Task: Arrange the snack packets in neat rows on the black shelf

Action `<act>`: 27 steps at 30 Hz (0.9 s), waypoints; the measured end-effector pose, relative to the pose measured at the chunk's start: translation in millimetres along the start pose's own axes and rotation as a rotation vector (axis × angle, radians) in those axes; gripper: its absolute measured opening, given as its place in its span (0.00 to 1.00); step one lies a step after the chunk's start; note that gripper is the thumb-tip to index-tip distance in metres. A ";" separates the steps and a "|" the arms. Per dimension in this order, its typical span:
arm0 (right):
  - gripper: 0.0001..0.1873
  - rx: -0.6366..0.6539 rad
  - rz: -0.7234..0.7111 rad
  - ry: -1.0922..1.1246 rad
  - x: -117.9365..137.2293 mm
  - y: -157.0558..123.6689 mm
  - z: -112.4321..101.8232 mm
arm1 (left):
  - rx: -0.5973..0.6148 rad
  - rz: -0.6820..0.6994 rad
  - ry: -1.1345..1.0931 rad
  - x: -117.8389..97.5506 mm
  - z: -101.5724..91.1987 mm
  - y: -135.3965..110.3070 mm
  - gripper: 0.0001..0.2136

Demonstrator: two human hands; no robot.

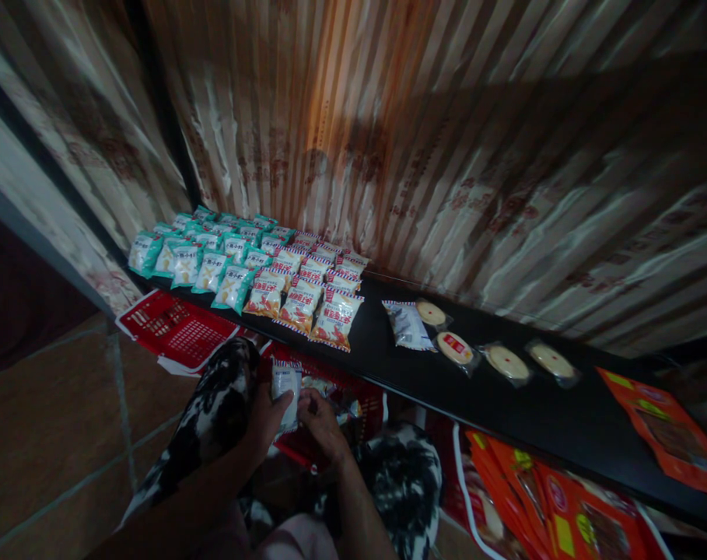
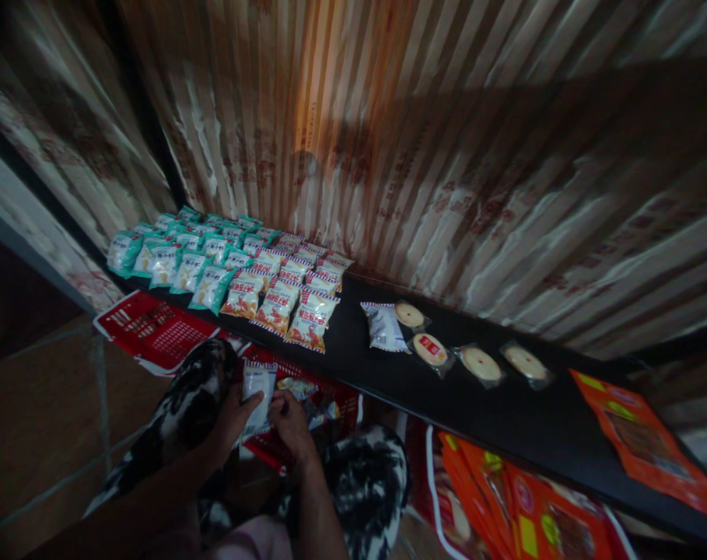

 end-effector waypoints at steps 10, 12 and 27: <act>0.12 -0.003 0.029 0.152 6.4 -3.3 3.5 | 0.013 0.240 0.136 -15.1 5.0 -20.1 0.25; 0.11 -0.015 0.037 0.199 8.0 -4.1 4.3 | 0.012 0.272 0.141 -17.8 4.4 -22.0 0.22; 0.13 -0.083 0.084 0.387 4.4 -1.8 -1.7 | 0.011 0.299 0.081 -29.3 1.8 -32.9 0.14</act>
Point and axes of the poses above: each hand's wrist, its own y-axis towards the middle knuckle, its own z-axis out of the palm, x = y × z, the point moved 5 cm from there along y, towards the middle knuckle, and after that the axes turned 9 degrees about y, right-handed, at the moved point
